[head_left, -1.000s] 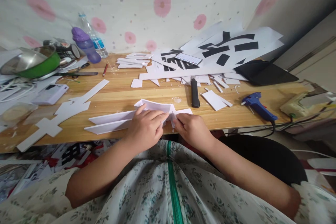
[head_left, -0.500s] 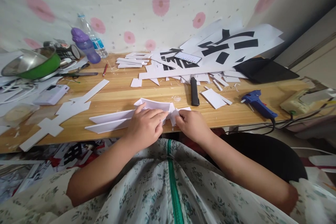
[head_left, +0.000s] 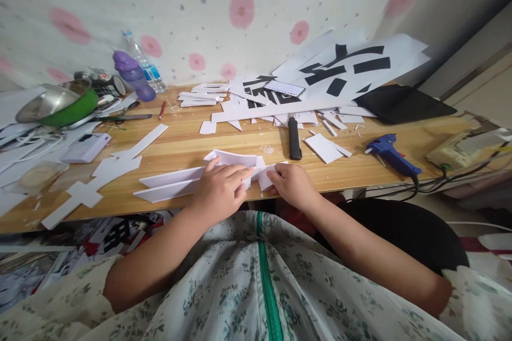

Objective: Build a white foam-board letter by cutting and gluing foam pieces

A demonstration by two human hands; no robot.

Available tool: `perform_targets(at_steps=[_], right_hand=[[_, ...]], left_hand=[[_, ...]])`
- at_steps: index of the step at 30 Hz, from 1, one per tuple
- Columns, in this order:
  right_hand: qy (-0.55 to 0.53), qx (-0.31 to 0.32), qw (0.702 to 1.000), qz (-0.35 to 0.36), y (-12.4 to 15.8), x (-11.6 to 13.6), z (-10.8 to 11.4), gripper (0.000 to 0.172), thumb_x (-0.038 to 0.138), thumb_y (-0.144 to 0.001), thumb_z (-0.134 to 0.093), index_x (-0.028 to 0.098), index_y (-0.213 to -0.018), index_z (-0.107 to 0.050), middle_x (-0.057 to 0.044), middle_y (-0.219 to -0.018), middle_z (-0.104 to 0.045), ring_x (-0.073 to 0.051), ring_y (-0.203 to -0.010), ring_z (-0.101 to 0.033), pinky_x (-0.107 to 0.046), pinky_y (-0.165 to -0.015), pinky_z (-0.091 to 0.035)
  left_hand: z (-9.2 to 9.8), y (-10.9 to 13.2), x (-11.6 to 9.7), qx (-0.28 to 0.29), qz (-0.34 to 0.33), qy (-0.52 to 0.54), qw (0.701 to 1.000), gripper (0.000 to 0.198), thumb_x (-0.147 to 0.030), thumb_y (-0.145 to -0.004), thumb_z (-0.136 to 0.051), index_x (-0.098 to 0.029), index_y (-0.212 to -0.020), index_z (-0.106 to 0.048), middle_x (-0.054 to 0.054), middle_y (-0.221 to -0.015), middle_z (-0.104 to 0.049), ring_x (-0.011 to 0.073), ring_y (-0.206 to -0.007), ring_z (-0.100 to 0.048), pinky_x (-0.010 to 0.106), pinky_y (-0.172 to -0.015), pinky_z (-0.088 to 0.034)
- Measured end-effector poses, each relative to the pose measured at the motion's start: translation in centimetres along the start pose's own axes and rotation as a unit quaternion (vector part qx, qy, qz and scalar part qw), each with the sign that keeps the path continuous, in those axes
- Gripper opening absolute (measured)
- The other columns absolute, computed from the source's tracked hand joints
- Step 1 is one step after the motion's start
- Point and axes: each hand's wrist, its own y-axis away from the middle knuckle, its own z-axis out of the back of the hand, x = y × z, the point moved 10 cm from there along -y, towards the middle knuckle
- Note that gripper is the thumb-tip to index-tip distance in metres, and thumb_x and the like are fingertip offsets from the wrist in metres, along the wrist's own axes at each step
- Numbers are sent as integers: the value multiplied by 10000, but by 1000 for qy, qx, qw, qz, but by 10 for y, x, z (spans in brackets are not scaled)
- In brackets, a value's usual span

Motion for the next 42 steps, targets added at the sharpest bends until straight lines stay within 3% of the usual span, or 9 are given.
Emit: perform_targets(at_steps=[6, 16, 21, 25, 28, 33, 37, 40, 42], right_hand=[[-13, -26, 999, 15, 7, 1, 3, 323, 253, -872, -434, 220, -562, -349, -11, -526, -570, -131, -505, -506, -247, -512, -272], [-52, -120, 991, 36, 25, -1, 12, 337, 326, -820, -434, 239, -537, -272, 47, -459, -314, -118, -467, -297, -258, -487, -231], [-100, -174, 979, 32, 42, -11, 19, 358, 389, -852, -404, 238, -555, -273, 47, -488, -317, -115, -488, -336, -245, -483, -279], [-229, -176, 957, 24, 52, -19, 31, 332, 452, -882, -445, 200, -674, -500, -3, -616, -563, -137, -555, -520, -252, -536, -419], [-340, -169, 925, 3, 58, -26, 45, 349, 496, -858, -524, 178, -730, -585, -13, -622, -614, -143, -534, -564, -264, -540, -458], [-376, -226, 899, 10, 69, -36, 78, 319, 455, -809, -643, 190, -647, -571, 27, -533, -528, -130, -535, -551, -249, -535, -430], [-414, -230, 880, 36, 75, -32, 81, 231, 389, -822, -652, 189, -706, -640, 3, -622, -607, -118, -582, -547, -246, -572, -432], [-448, -188, 872, 58, 77, -15, 68, 205, 366, -846, -623, 194, -750, -681, -8, -666, -652, -119, -612, -575, -247, -610, -457], [-457, -166, 871, 67, 80, -4, 60, 219, 360, -851, -615, 193, -725, -680, -6, -649, -650, -121, -604, -583, -247, -606, -473]], left_hand=[[-1, -1, 1, 10, 6, 3, 1000, 327, -108, -806, -492, -196, -1070, -661, 49, -1027, -733, 211, -920, -683, 492, -981, -404], [-2, -1, 3, 18, 21, 0, 1000, 348, -108, -793, -502, -218, -1081, -664, 46, -1023, -733, 212, -897, -679, 491, -988, -395], [-2, 0, 2, 14, 18, 3, 1000, 343, -102, -798, -497, -214, -1076, -663, 41, -1011, -736, 217, -902, -682, 507, -971, -404], [-4, 0, 3, 22, 23, 13, 999, 352, -96, -798, -492, -220, -1082, -661, 44, -1014, -735, 213, -914, -679, 519, -985, -393], [-6, 0, 4, 30, 24, 27, 999, 346, -99, -804, -493, -218, -1083, -658, 51, -1013, -732, 213, -926, -674, 529, -997, -387], [28, 1, 0, -79, 13, 70, 994, 281, -143, -806, -551, -170, -1070, -644, 105, -1056, -686, 219, -975, -634, 427, -888, -496], [54, 6, -10, -160, 54, 166, 972, 109, -130, -814, -576, -172, -867, -661, 52, -805, -675, 161, -780, -623, 307, -718, -520], [21, 5, -21, -64, 134, 372, 916, 109, -202, -849, -581, -177, -867, -685, 29, -747, -679, 132, -683, -626, 266, -654, -517], [-15, 8, -33, 7, 208, 531, 822, 227, -308, -850, -602, -174, -1017, -679, 53, -837, -700, 154, -747, -651, 278, -680, -536]])
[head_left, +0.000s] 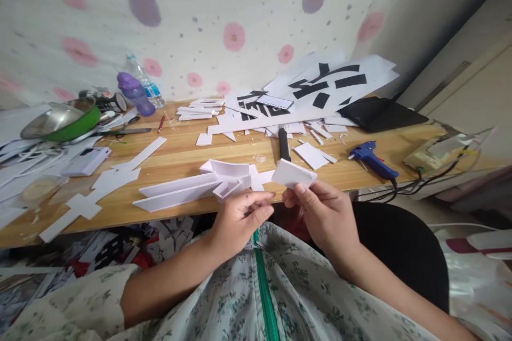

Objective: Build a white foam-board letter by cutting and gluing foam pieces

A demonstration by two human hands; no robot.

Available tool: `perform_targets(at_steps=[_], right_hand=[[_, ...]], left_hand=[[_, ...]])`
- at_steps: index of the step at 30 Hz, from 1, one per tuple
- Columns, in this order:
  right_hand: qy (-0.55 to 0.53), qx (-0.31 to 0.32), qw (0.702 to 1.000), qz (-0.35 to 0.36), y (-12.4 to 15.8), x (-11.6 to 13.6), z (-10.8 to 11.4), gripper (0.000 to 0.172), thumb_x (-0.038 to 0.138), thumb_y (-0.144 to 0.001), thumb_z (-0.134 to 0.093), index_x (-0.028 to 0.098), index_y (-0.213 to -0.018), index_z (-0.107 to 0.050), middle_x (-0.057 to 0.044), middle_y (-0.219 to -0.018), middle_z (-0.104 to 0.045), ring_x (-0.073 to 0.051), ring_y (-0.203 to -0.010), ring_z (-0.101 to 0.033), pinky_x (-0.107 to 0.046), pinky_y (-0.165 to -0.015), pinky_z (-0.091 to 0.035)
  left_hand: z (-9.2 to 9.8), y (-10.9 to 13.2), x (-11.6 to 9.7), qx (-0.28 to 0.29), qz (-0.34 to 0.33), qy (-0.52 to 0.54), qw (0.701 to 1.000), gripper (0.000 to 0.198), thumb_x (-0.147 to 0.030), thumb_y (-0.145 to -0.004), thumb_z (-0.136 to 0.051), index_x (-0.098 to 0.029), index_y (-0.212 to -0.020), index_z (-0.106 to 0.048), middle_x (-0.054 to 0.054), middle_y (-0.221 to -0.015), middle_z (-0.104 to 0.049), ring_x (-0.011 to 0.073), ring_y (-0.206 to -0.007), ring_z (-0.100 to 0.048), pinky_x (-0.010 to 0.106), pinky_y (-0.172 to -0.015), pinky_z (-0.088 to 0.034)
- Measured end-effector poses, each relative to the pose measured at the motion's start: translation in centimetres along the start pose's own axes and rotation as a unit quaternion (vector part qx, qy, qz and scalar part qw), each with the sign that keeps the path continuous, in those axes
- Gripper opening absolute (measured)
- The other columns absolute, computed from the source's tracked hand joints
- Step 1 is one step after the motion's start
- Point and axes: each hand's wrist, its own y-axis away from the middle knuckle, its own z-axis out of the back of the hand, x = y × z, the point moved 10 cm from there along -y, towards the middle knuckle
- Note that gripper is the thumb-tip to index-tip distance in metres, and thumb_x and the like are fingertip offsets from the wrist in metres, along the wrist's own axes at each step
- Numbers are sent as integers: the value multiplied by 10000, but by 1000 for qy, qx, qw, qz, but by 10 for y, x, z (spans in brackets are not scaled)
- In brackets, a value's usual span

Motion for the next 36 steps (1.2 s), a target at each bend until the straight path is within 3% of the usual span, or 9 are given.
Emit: perform_targets(at_steps=[4, 8, 11, 16, 21, 26, 29, 32, 36], right_hand=[[-15, -11, 1000, -11, 9, -1, -10, 249, 365, -832, -629, 188, -658, -641, -1, -600, -636, -131, -554, -584, -252, -558, -494], [35, -26, 999, 18, 14, 3, -12, 259, 358, -831, -623, 182, -642, -624, -4, -589, -628, -136, -549, -578, -251, -547, -482], [102, 15, 992, 78, 15, 12, -25, 240, 320, -852, -598, 175, -663, -628, -13, -606, -634, -138, -567, -581, -249, -552, -472], [184, 119, 954, 204, 14, 24, -45, 82, 213, -827, -624, 173, -874, -679, -48, -749, -675, -155, -685, -625, -265, -634, -502], [252, 108, 948, 159, -19, 7, -32, 213, 194, -841, -593, 167, -1036, -676, -35, -752, -637, -137, -644, -577, -281, -650, -497], [320, 170, 918, 160, -45, 0, -68, 364, 187, -795, -658, 148, -1157, -645, -45, -821, -586, -138, -679, -542, -293, -683, -479], [362, 193, 901, 138, -58, -9, -84, 185, 135, -766, -667, 162, -942, -714, -38, -822, -582, -139, -737, -567, -269, -713, -471], [400, 159, 894, 121, -75, -13, -64, 113, 98, -776, -614, 172, -739, -691, -29, -817, -589, -131, -757, -577, -241, -717, -455], [476, 32, 877, 57, -107, -21, 6, 149, 183, -829, -538, 154, -778, -675, -65, -836, -603, -174, -747, -577, -298, -732, -450]], left_hand=[[-34, 0, 29, -1, 114, 231, 966, 344, -435, -805, -656, -187, -1040, -686, 66, -980, -686, 192, -905, -633, 306, -798, -517], [-40, 0, 34, -60, 141, 351, 924, 291, -450, -701, -757, -176, -783, -703, 22, -788, -664, 161, -786, -607, 307, -780, -495], [-34, 0, 31, -84, 149, 409, 896, 280, -403, -655, -803, -168, -748, -683, 13, -747, -663, 146, -737, -594, 292, -741, -489], [22, -5, 18, -122, 133, 425, 887, 240, -334, -680, -796, -182, -811, -665, -7, -750, -647, 103, -641, -547, 234, -607, -462], [96, -13, -29, -108, 28, 352, 929, 267, -318, -707, -772, -163, -611, -577, -49, -534, -495, 69, -513, -441, 207, -543, -442], [122, -17, -61, -116, -26, 244, 962, 293, -407, -744, -732, -172, -647, -586, -41, -548, -485, 69, -504, -431, 211, -540, -444], [132, -23, -62, -165, -44, 206, 964, 285, -396, -722, -747, -165, -653, -595, -27, -560, -515, 87, -537, -473, 222, -552, -463], [141, -28, -47, -227, -33, 182, 956, 299, -377, -619, -815, -146, -698, -642, 9, -637, -575, 119, -595, -520, 225, -501, -476], [129, -34, -10, -216, 48, 191, 956, 281, -364, -627, -811, -149, -702, -647, 30, -745, -615, 143, -678, -558, 237, -510, -521]])
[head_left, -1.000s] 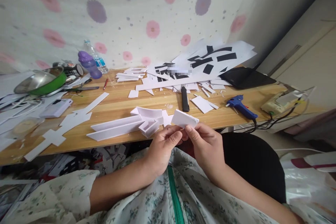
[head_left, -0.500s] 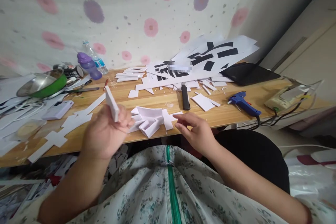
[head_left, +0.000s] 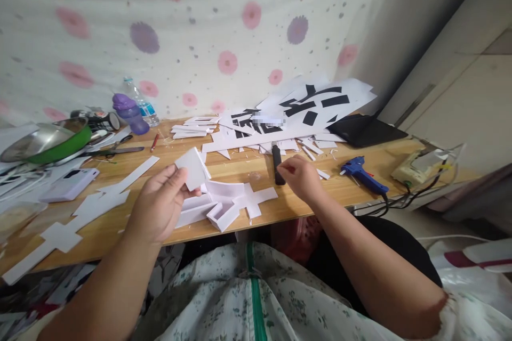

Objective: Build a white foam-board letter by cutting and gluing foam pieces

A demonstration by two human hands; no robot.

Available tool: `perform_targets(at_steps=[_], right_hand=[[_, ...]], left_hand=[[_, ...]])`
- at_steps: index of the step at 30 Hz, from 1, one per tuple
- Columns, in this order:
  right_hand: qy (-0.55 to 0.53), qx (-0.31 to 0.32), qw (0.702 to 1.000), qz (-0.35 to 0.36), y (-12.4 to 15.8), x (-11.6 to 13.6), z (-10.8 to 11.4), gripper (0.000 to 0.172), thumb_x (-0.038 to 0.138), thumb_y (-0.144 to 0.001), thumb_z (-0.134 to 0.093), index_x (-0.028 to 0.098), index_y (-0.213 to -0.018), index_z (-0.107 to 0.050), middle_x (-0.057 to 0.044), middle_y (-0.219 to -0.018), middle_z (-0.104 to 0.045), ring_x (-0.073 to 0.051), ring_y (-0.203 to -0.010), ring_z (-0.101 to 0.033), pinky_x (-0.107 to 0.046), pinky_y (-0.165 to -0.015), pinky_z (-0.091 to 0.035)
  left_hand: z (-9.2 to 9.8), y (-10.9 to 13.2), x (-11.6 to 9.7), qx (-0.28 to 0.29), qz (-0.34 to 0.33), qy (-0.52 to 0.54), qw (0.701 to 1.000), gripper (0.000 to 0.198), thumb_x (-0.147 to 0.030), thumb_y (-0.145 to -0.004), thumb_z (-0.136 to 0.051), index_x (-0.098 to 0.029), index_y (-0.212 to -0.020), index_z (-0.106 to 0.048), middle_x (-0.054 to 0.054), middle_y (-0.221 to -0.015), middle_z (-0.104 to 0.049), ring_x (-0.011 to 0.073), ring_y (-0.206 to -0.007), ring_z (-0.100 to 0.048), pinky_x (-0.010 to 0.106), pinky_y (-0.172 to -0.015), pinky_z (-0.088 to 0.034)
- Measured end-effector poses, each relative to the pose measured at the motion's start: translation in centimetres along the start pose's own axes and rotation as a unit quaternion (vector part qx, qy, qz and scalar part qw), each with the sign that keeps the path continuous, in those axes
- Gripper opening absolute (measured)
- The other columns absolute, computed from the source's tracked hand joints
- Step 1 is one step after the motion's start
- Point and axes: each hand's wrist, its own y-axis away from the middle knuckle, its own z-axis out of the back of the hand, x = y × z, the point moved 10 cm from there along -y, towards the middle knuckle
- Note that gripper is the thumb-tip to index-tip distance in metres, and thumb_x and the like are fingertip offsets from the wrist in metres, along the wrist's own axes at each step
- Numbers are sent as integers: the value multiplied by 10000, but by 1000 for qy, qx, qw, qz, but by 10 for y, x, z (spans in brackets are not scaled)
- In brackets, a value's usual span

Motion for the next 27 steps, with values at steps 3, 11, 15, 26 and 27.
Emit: perform_targets(at_steps=[3, 11, 15, 26, 27], right_hand=[[47, -2, 996, -72, -17, -35, 2, 238, 266, -854, -516, 133, -991, -659, -107, -922, -637, -210, -795, -604, -329, -763, -454], [91, 47, 985, -136, -49, -42, -39, 504, 292, -771, -615, 87, -1223, -522, -242, -1161, -590, -352, -1019, -588, -426, -842, -440], [48, 41, 987, -150, -43, -37, -23, 450, 192, -761, -548, 85, -1198, -552, -182, -1018, -660, -316, -972, -613, -386, -817, -456], [-344, 168, 921, -73, 102, 50, -37, 306, 371, -845, -503, 157, -1030, -621, -32, -793, -641, -148, -633, -581, -267, -584, -465], [-349, 169, 919, -72, 108, 52, -40, 285, 370, -856, -489, 164, -1001, -623, -35, -806, -645, -161, -689, -597, -271, -615, -472]], left_hand=[[-7, 3, 20, 24, 26, -11, 999, 298, -411, -673, -780, -155, -762, -655, 18, -752, -630, 140, -679, -573, 254, -558, -545], [-26, 20, 49, 175, 24, -133, 975, 400, -493, -848, -578, -176, -1087, -623, 67, -939, -671, 190, -814, -626, 307, -739, -513], [-25, 24, 41, 193, -48, -238, 951, 347, -448, -908, -496, -176, -1081, -622, 73, -993, -658, 192, -883, -597, 314, -828, -468], [-29, 30, 40, 210, -90, -290, 929, 361, -482, -915, -440, -167, -877, -612, 65, -789, -597, 185, -729, -528, 311, -720, -422], [-29, 30, 41, 211, -93, -295, 927, 351, -480, -913, -444, -174, -845, -602, 49, -744, -573, 174, -685, -507, 300, -693, -412]])
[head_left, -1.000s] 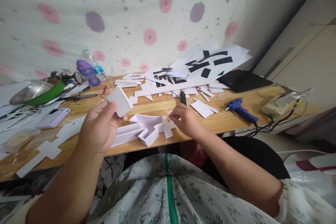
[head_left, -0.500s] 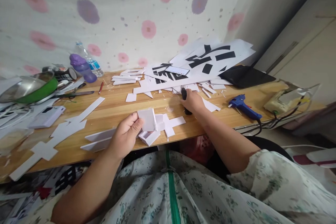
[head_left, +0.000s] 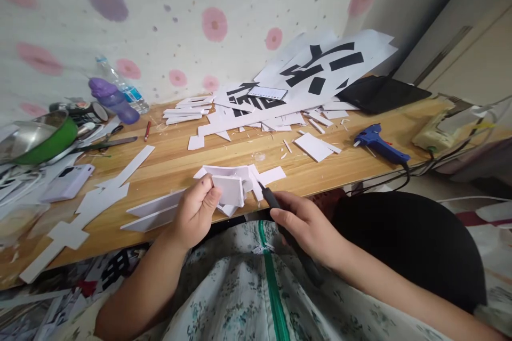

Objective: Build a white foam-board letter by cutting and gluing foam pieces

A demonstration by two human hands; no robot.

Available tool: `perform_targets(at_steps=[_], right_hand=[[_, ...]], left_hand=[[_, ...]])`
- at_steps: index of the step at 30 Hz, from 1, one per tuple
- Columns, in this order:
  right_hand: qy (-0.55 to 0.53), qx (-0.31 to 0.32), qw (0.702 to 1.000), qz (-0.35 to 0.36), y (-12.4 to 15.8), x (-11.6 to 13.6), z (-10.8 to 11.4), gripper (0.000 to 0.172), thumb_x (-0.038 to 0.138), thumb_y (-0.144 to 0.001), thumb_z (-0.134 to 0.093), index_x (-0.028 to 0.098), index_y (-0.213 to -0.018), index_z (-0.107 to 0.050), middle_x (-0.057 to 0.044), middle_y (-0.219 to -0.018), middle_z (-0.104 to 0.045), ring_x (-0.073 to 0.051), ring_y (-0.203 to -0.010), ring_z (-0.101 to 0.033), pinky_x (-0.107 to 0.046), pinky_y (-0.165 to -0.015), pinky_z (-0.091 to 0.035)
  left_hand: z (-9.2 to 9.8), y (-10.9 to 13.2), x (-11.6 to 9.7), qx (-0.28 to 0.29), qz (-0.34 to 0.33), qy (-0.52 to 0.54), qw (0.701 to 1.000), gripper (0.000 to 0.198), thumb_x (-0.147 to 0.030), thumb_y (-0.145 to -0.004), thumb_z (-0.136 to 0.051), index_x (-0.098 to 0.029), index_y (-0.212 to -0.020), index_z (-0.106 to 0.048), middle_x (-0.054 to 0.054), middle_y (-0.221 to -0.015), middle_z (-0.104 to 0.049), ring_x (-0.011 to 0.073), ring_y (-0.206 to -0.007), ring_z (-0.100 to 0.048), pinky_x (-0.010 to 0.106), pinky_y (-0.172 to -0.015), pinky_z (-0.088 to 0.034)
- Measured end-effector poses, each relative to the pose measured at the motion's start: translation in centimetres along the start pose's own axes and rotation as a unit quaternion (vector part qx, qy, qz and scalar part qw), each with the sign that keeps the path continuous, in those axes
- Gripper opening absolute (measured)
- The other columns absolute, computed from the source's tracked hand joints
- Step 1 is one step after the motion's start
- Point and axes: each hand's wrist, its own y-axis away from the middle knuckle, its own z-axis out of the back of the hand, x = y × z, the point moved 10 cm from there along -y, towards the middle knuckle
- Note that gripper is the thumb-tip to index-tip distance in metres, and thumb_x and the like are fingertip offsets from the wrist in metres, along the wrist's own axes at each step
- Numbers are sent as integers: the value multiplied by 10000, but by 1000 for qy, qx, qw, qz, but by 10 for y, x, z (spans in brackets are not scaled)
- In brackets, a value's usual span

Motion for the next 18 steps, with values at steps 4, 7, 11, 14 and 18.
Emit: perform_targets(at_steps=[4, 7, 11, 14, 18], right_hand=[[1, 1, 1000, 0, 3, -6, -11, 292, 401, -897, -431, 165, -925, -602, -51, -844, -649, -194, -816, -608, -301, -727, -473], [10, 1, 1000, -6, 2, -9, -15, 312, 407, -906, -407, 152, -912, -586, -71, -878, -650, -203, -829, -602, -315, -753, -461], [6, -12, 1000, -10, 1, -11, -15, 310, 398, -904, -405, 146, -925, -583, -75, -882, -657, -198, -815, -590, -310, -752, -450], [7, -15, 1000, -4, 0, -10, -17, 298, 392, -904, -404, 150, -904, -579, -69, -854, -656, -192, -790, -588, -301, -732, -446], [4, -18, 1000, 3, -1, -10, -17, 261, 371, -906, -410, 165, -897, -571, -60, -856, -662, -183, -787, -596, -286, -722, -447]], left_hand=[[-2, 1, -2, -7, -22, -39, 999, 331, -463, -914, -448, -190, -776, -572, 13, -632, -503, 156, -588, -447, 280, -627, -382], [-2, 2, -5, -21, -42, -71, 996, 326, -435, -931, -417, -188, -786, -573, 15, -627, -499, 155, -583, -447, 282, -622, -389], [-3, 4, -5, -28, -44, -98, 994, 327, -424, -934, -411, -187, -762, -557, 15, -625, -496, 155, -586, -459, 282, -637, -398], [-4, 4, 0, -27, -30, -94, 995, 314, -423, -929, -422, -191, -755, -544, 16, -628, -497, 158, -597, -465, 285, -659, -415], [-2, 5, 6, -31, -12, -82, 996, 305, -433, -915, -448, -195, -755, -554, 27, -646, -534, 175, -646, -511, 312, -758, -456]])
